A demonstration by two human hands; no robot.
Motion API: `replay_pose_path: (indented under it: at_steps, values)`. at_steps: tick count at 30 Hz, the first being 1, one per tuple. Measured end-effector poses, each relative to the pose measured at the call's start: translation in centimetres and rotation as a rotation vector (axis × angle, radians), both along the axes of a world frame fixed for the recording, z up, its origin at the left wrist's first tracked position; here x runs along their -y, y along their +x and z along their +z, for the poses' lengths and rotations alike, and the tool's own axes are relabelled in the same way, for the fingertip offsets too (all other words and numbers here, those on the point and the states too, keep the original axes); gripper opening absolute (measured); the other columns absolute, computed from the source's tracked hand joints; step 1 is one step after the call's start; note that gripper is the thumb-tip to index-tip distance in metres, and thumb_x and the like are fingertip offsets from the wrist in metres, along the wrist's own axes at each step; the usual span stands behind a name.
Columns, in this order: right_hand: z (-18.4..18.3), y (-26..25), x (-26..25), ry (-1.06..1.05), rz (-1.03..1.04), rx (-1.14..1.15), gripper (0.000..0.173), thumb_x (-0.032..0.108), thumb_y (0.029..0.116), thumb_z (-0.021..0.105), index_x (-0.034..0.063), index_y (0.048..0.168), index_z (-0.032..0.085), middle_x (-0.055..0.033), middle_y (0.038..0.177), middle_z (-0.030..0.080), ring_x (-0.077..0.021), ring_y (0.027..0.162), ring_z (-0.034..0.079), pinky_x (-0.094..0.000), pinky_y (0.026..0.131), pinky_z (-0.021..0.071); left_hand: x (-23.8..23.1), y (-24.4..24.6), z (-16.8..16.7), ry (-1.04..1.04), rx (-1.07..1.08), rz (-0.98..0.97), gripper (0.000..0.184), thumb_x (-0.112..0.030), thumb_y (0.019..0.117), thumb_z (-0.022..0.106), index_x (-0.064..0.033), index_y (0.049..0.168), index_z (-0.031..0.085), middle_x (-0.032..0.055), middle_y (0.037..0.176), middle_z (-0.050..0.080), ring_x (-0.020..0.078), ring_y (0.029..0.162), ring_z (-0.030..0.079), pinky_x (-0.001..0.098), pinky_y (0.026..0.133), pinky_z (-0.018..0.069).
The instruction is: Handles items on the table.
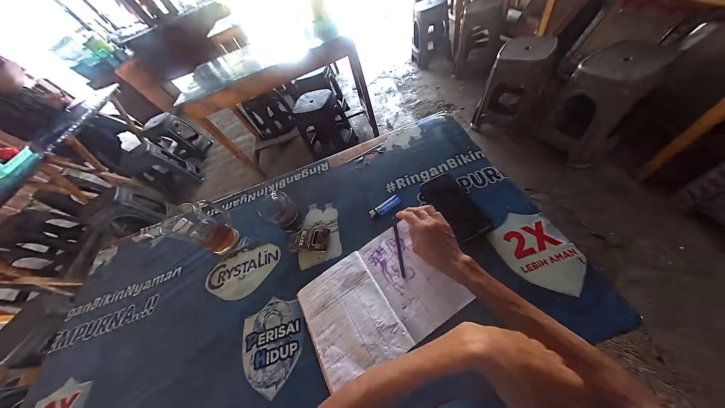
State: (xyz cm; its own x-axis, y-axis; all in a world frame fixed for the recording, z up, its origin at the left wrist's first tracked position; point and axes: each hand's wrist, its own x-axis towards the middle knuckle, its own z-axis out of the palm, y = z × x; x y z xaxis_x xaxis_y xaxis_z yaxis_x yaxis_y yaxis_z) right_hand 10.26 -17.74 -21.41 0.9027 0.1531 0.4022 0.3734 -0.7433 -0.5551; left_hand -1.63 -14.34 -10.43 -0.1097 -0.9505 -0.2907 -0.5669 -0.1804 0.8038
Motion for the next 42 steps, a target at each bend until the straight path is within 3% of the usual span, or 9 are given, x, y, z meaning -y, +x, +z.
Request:
replay_pose_path:
  at_steps: [2,5,10,16,24,27,31,34,42]
  values:
    - [0.8,0.5,1.1,0.048,-0.067,0.081,0.03,0.002,0.0968,0.057,0.007,0.121,0.073,-0.0159,0.126,0.07,-0.037,0.125,0.061,-0.0543,0.1,0.0506,-0.2,0.1,-1.9,0.15,-0.268,0.026,0.02,-0.013,0.1001,0.064,0.006,0.101,0.07,0.0114,0.086,0.069,0.0152,0.074,0.063,0.0308,0.072,0.0511]
    - [1.5,1.4,3.5,0.017,-0.224,0.072,0.037,0.02,0.094,0.067,0.0078,0.129,0.069,-0.0174,0.139,0.062,-0.0402,0.134,0.051,-0.0587,0.103,0.0457,-0.1,-0.4,-7.7,0.065,-0.633,-0.025,0.019,-0.017,0.0961,0.065,-0.0003,0.093,0.073,-0.0009,0.075,0.068,0.0031,0.061,0.061,0.0213,0.061,0.051]
    - [0.4,2.5,6.1,-0.039,-0.35,-0.162,0.091,0.053,0.0806,0.078,0.0063,0.152,0.046,-0.0258,0.15,0.048,-0.0481,0.138,0.043,-0.0666,0.1,0.0416,0.0,-0.3,-11.0,-0.128,-0.858,-0.015,0.025,-0.017,0.0947,0.063,0.0051,0.1,0.072,0.0054,0.082,0.071,0.0092,0.068,0.065,0.0265,0.067,0.0546]
    - [1.3,2.2,6.4,-0.089,-0.38,-0.317,0.091,0.048,0.083,0.079,0.007,0.155,0.041,-0.0287,0.146,0.051,-0.0497,0.136,0.044,-0.0685,0.102,0.0367,-0.1,0.2,-12.2,-0.209,-0.957,0.058,0.029,-0.019,0.0962,0.056,0.0028,0.105,0.072,0.004,0.09,0.074,0.0093,0.076,0.069,0.0288,0.074,0.0568]
    - [3.3,1.2,6.5,-0.133,-0.378,-0.521,0.113,0.072,0.0792,0.073,0.0085,0.162,0.028,-0.0337,0.156,0.032,-0.0538,0.144,0.03,-0.0689,0.105,0.0367,0.0,0.4,-11.3,-0.137,-0.952,0.17,0.028,-0.017,0.0986,0.056,0.0038,0.108,0.071,0.0057,0.095,0.074,0.0113,0.08,0.071,0.0305,0.077,0.0578]
    - [2.9,2.0,7.9,-0.024,-0.352,-0.539,0.104,0.068,0.0822,0.073,0.0111,0.16,0.035,-0.0326,0.154,0.037,-0.0534,0.142,0.035,-0.0697,0.105,0.0365,0.1,0.5,-12.0,-0.157,-0.956,0.13,0.029,-0.02,0.0995,0.056,0.0035,0.108,0.071,0.0054,0.094,0.074,0.0108,0.079,0.07,0.0305,0.076,0.0577]
    - [1.3,4.4,10.5,0.225,-0.249,-0.46,0.073,0.051,0.0936,0.071,0.0113,0.151,0.049,-0.0246,0.139,0.058,-0.0437,0.125,0.056,-0.0655,0.102,0.0424,-0.1,0.9,-11.2,-0.117,-0.923,0.164,0.028,-0.015,0.1024,0.053,0.0047,0.114,0.069,0.0076,0.096,0.074,0.0126,0.079,0.07,0.0316,0.077,0.0582]
    - [0.4,5.7,11.9,0.34,-0.156,-0.435,0.058,0.041,0.0988,0.067,0.0123,0.148,0.053,-0.0207,0.14,0.059,-0.0394,0.126,0.056,-0.0623,0.104,0.0416,0.0,0.8,-11.4,-0.13,-0.922,0.164,0.029,-0.016,0.1019,0.054,0.0044,0.115,0.069,0.0079,0.097,0.074,0.0125,0.079,0.071,0.0315,0.076,0.0585]
    - [-0.5,6.5,12.7,0.208,-0.044,-0.325,0.052,0.03,0.096,0.071,0.0113,0.143,0.06,-0.0236,0.143,0.053,-0.0418,0.132,0.048,-0.0614,0.105,0.0399,0.4,1.0,-12.0,-0.14,-0.973,0.115,0.028,-0.017,0.1021,0.054,0.005,0.113,0.068,0.0077,0.095,0.073,0.012,0.077,0.07,0.0305,0.074,0.0585]
